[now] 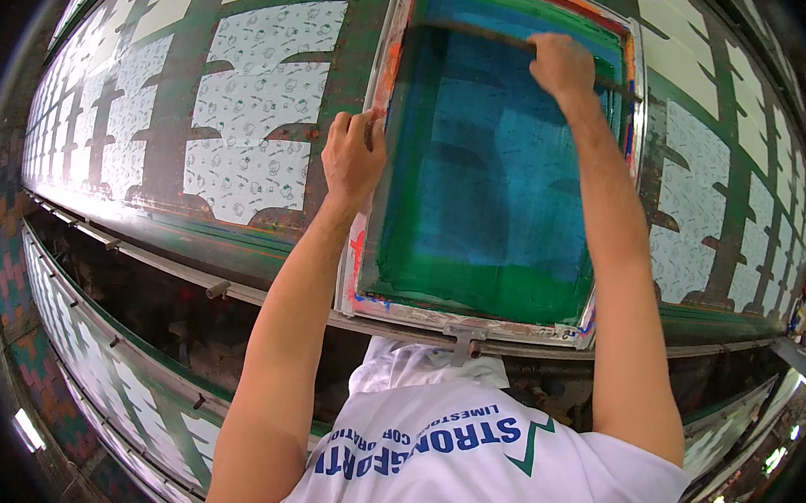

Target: The person repeatedly pulls a squeegee across a screen printing frame to spread teal ink over a mesh screen. The person repositions the frame and repeats the squeegee strokes multiple times to maintain even ink coverage.

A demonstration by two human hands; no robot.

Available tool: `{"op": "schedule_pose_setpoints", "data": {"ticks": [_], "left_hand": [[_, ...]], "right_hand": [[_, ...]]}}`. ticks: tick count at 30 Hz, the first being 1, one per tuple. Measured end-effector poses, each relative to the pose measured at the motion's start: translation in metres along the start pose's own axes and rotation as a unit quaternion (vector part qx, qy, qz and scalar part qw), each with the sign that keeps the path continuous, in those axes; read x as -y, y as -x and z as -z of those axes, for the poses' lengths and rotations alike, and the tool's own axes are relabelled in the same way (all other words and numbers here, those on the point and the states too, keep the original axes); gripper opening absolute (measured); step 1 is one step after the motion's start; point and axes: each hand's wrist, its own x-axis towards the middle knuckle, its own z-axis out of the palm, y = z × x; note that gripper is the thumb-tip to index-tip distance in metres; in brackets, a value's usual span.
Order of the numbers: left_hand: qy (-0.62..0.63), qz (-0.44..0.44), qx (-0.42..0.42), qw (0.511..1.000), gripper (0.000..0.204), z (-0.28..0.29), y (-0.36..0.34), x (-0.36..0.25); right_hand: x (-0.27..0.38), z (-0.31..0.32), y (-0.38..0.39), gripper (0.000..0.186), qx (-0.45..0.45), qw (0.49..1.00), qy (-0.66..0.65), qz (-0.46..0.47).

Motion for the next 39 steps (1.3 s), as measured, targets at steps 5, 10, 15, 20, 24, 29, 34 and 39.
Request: {"op": "schedule_pose_setpoints", "data": {"ticks": [5, 10, 15, 20, 24, 29, 34, 39], "left_hand": [[-0.014, 0.004, 0.008, 1.000, 0.016, 0.000, 0.001, -0.002], [-0.018, 0.009, 0.006, 1.000, 0.015, 0.001, 0.000, -0.004], [-0.033, -0.017, -0.006, 0.999, 0.015, 0.004, -0.003, -0.008], [-0.040, -0.013, 0.001, 0.999, 0.017, 0.005, -0.002, -0.009], [-0.037, 0.006, 0.011, 0.999, 0.017, 0.005, -0.001, -0.009], [-0.034, 0.000, 0.007, 0.999, 0.017, 0.002, -0.001, -0.007], [-0.041, -0.033, 0.000, 0.999, 0.017, 0.000, -0.002, -0.003], [-0.024, -0.039, 0.007, 0.999, 0.017, 0.003, -0.002, -0.004]], "right_hand": [[-0.017, -0.007, -0.053, 0.020, 0.030, 0.999, 0.039, -0.003], [0.004, -0.019, -0.005, 0.027, 0.003, 0.999, 0.026, 0.018], [0.007, -0.005, -0.004, 0.024, 0.034, 0.999, 0.007, 0.007], [-0.019, 0.015, -0.038, 0.018, 0.011, 1.000, 0.015, 0.018], [-0.044, 0.009, -0.065, 0.023, -0.008, 0.999, 0.048, 0.018], [-0.062, -0.012, -0.067, 0.024, 0.007, 0.999, 0.038, -0.026], [-0.046, -0.016, -0.044, 0.021, -0.004, 0.995, 0.022, -0.100], [-0.018, 0.007, 0.009, 0.017, 0.052, 0.984, -0.007, -0.172]]}}
